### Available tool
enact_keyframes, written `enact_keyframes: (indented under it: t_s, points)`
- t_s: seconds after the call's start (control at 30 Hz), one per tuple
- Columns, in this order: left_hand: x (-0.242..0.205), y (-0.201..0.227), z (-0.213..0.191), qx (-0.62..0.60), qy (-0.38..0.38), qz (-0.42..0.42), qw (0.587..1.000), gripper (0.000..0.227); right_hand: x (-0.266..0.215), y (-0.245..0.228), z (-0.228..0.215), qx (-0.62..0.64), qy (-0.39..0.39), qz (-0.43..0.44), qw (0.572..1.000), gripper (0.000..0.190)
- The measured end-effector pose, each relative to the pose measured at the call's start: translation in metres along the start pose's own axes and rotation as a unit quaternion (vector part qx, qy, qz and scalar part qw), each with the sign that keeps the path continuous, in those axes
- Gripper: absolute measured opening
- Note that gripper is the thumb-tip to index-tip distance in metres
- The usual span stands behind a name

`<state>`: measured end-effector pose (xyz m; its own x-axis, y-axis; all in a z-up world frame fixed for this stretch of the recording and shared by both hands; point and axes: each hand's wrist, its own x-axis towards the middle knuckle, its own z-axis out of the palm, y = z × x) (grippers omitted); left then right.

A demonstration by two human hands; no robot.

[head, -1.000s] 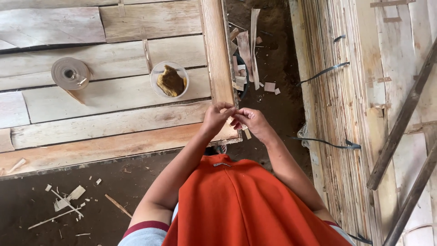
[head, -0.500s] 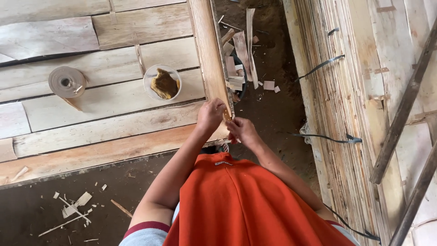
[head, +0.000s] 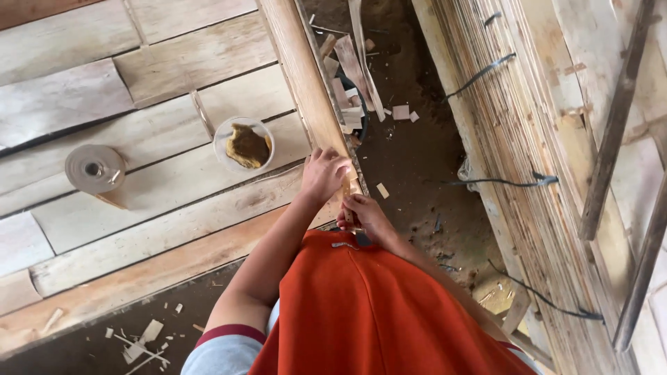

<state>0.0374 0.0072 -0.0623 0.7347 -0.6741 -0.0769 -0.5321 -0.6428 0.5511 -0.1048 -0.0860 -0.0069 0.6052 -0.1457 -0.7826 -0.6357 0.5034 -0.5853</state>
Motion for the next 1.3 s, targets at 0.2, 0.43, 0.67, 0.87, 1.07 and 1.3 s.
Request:
enact_keyframes:
  t_s: [0.2,0.43,0.67,0.87,1.07,1.3]
  points:
    - [0.006,-0.017,-0.005,-0.015,0.138,0.122,0.983,0.033,-0.003,0.007,0.012,0.042,0.018,0.029,0.999,0.024]
    - [-0.036,-0.014,-0.043,0.028,0.032,0.293,0.955,0.049,0.009,0.012,0.019,0.101,0.066,0.052,0.991,0.021]
    - [-0.034,-0.030,-0.021,0.121,-0.015,0.316,0.941,0.048,0.009,0.012,0.027,0.108,0.113,0.057,0.986,0.022]
    - [-0.025,-0.040,-0.007,0.134,0.005,0.323,0.937,0.048,0.016,0.025,0.028,0.077,0.121,0.029,0.989,0.022]
    - [-0.015,-0.056,0.035,0.096,0.091,0.298,0.945,0.031,0.018,0.031,0.031,0.043,0.124,-0.019,0.991,0.022]
    - [-0.009,-0.056,0.060,0.103,0.214,0.277,0.931,0.023,-0.006,0.006,0.056,-0.159,0.190,-0.008,0.969,0.033]
